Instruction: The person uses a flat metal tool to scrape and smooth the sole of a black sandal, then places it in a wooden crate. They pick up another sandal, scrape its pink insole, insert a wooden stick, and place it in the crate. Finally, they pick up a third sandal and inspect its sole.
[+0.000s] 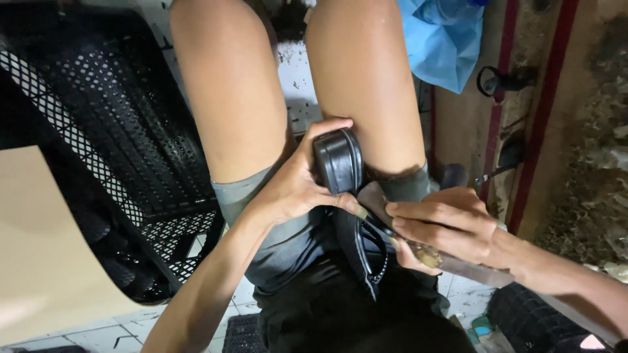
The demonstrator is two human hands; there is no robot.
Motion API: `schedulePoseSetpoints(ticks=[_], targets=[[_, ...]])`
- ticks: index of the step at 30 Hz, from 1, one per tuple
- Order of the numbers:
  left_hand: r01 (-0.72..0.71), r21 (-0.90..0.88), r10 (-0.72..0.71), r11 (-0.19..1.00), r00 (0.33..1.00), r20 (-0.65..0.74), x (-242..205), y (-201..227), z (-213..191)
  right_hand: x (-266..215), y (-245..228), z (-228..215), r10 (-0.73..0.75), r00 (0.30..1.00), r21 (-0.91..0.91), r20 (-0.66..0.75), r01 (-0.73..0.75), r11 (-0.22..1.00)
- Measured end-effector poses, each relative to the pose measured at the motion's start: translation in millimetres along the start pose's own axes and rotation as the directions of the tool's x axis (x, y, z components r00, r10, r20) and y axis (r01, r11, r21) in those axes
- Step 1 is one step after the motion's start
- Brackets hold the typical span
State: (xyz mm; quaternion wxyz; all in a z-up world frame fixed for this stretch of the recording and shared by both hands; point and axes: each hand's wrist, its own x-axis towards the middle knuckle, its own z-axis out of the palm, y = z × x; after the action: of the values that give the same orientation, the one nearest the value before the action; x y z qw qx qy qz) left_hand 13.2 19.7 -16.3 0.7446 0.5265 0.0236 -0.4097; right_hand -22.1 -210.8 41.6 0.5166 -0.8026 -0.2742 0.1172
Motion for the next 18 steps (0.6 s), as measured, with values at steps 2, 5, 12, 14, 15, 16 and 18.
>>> schedulePoseSetpoints(ticks=[2, 5, 12, 14, 15, 16, 18], targets=[[-0.029, 0.045, 0.028, 0.999, 1.0, 0.005, -2.9, 9.3, 0.9, 4.4, -4.5, -0.1, -0.095, 0.995, -0.098, -0.01, 0.093, 0.991], [-0.067, 0.02, 0.067, 0.998, 0.998, 0.006, -7.4, 18.3, 5.5, 12.2, -7.9, -4.6, -0.157, 0.981, -0.135, -0.116, 0.141, 0.981], [0.285, -0.062, -0.272, 0.956, 0.947, 0.17, -24.0, 57.7, 13.8, 21.6, -37.4, -25.9, 0.011, 0.989, -0.628, 0.146, 0.084, 0.774], [0.307, 0.041, -0.307, 0.951, 0.92, 0.242, -26.7, 60.2, 18.9, 28.2, -41.1, -20.7, 0.006, 0.975, -0.627, 0.222, 0.138, 0.767], [0.322, 0.138, -0.35, 0.937, 0.884, 0.311, -28.2, 60.7, 21.7, 31.0, -43.1, -18.1, 0.009, 0.954, -0.62, 0.301, 0.189, 0.761], [0.32, 0.141, -0.349, 0.937, 0.885, 0.307, -32.1, 58.5, 17.7, 27.9, -46.0, -15.7, 0.004, 0.954, -0.62, 0.3, 0.192, 0.761], [0.407, 0.303, -0.491, 0.862, 0.82, 0.295, -39.0, 54.9, 8.7, 23.2, -51.3, -11.2, 0.081, 0.985, -0.447, 0.153, -0.004, 0.895]])
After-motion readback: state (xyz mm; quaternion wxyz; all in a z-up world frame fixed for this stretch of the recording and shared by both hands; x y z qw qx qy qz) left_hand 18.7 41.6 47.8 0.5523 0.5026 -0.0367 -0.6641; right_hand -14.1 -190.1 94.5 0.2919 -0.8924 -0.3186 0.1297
